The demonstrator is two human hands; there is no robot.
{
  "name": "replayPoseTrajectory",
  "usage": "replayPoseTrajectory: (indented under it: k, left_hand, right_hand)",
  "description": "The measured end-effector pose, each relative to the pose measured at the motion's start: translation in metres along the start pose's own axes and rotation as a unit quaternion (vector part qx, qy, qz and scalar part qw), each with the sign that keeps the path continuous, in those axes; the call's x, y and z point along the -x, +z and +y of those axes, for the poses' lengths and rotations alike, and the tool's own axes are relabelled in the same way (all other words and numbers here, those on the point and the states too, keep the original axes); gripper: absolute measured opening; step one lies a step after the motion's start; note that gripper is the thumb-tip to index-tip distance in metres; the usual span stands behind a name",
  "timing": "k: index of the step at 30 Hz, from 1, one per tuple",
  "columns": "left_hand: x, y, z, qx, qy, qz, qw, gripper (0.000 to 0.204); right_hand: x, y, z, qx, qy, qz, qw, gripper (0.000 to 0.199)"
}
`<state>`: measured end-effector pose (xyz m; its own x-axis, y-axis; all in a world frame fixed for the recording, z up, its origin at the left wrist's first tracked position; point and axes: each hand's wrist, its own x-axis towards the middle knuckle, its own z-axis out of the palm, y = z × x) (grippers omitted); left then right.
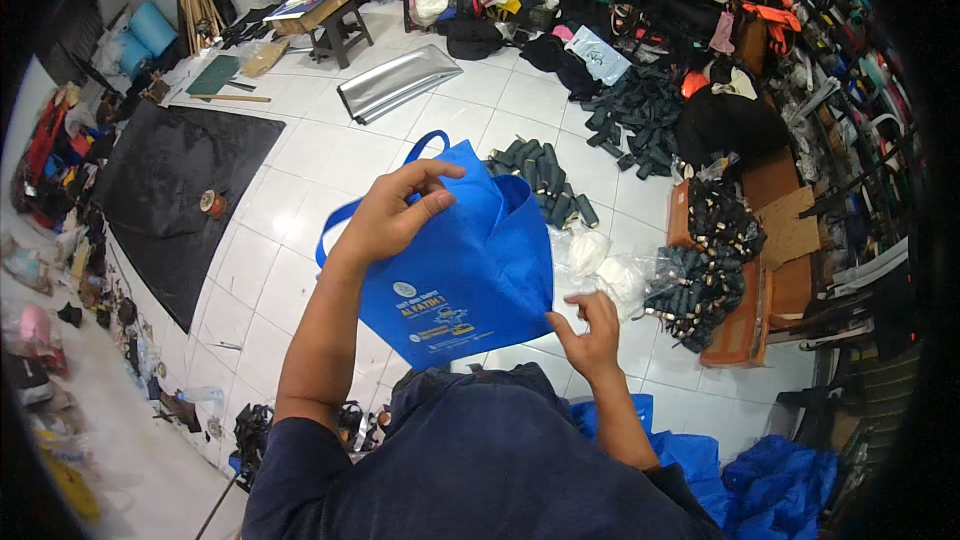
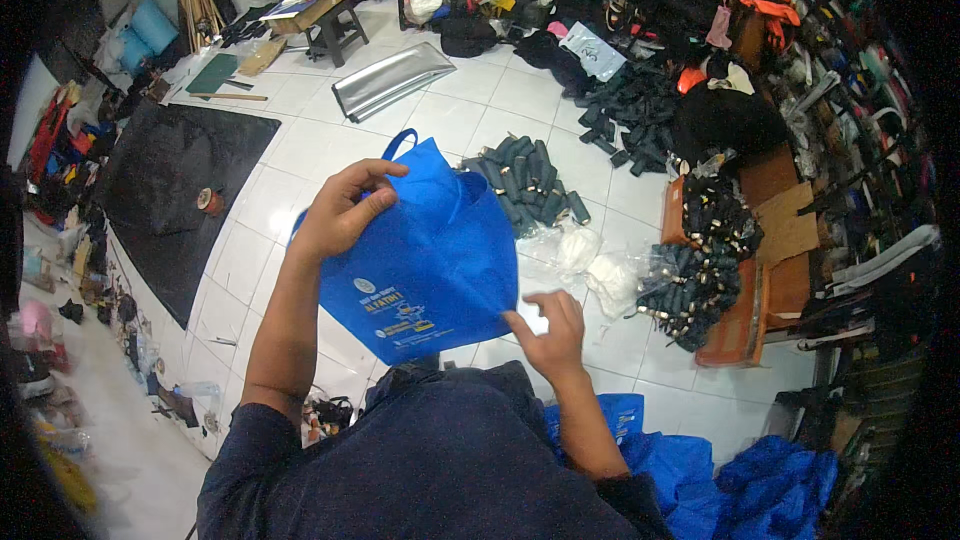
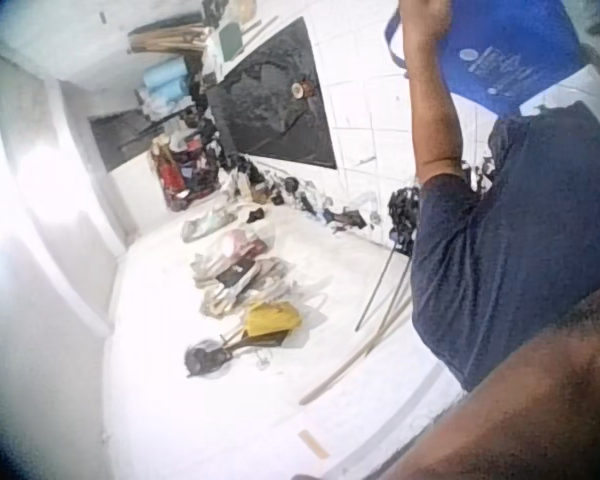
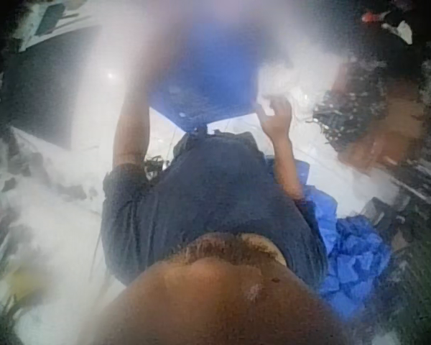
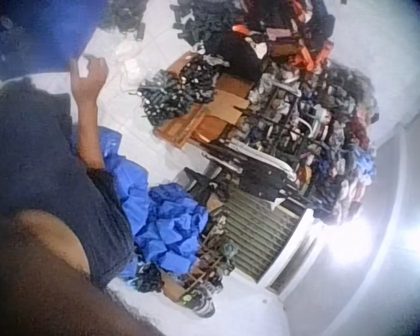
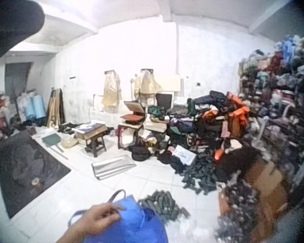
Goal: The person picks up blue tote bags from a pile, folds them neatly, and stacks them. The person then sits on the floor and spreads out a large black fabric sheet.
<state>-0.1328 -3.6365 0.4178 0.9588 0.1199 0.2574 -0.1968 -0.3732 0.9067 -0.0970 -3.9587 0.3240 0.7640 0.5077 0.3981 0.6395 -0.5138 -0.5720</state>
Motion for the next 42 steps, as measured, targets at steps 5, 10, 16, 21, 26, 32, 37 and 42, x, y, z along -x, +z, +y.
replayPoseTrajectory:
  k: [5, 10, 16, 21, 26, 32, 37, 42]
  left_hand:
    - [-0.005, 0.014, 0.01, -0.042, 0.015, -0.075, 0.996, 0.028]
    - [0.012, 0.018, 0.011, -0.022, 0.003, -0.046, 0.999, 0.031]
    - [0.048, 0.019, -0.031, -0.01, 0.017, 0.106, 0.994, 0.034]
    - [0.098, -0.014, -0.1, -0.037, -0.07, 0.505, 0.86, 0.032]
    - [0.154, 0.021, -0.16, 0.208, -0.278, 0.367, 0.863, 0.061]
    - [0.128, 0.02, -0.152, 0.199, -0.203, 0.368, 0.885, 0.048]
    - [0.118, -0.002, -0.127, 0.255, -0.188, 0.366, 0.875, 0.029]
    - [0.094, 0.009, -0.102, 0.228, -0.203, 0.345, 0.887, 0.028]
  right_hand:
    - [-0.06, 0.018, -0.063, -0.055, -0.098, 0.027, 0.993, 0.053]
    - [-0.078, 0.03, -0.092, -0.026, -0.088, -0.011, 0.996, 0.043]
    - [-0.066, 0.048, -0.097, -0.049, -0.108, -0.003, 0.993, 0.032]
    - [-0.064, 0.048, -0.09, -0.059, -0.104, -0.01, 0.993, 0.031]
    - [-0.066, 0.046, -0.081, -0.119, -0.075, -0.014, 0.99, 0.032]
    - [-0.077, 0.023, -0.067, -0.198, 0.037, -0.042, 0.979, 0.037]
    - [-0.08, 0.037, -0.034, -0.23, 0.084, -0.015, 0.97, 0.031]
    - [-0.066, 0.069, 0.028, -0.304, 0.173, 0.031, 0.936, 0.029]
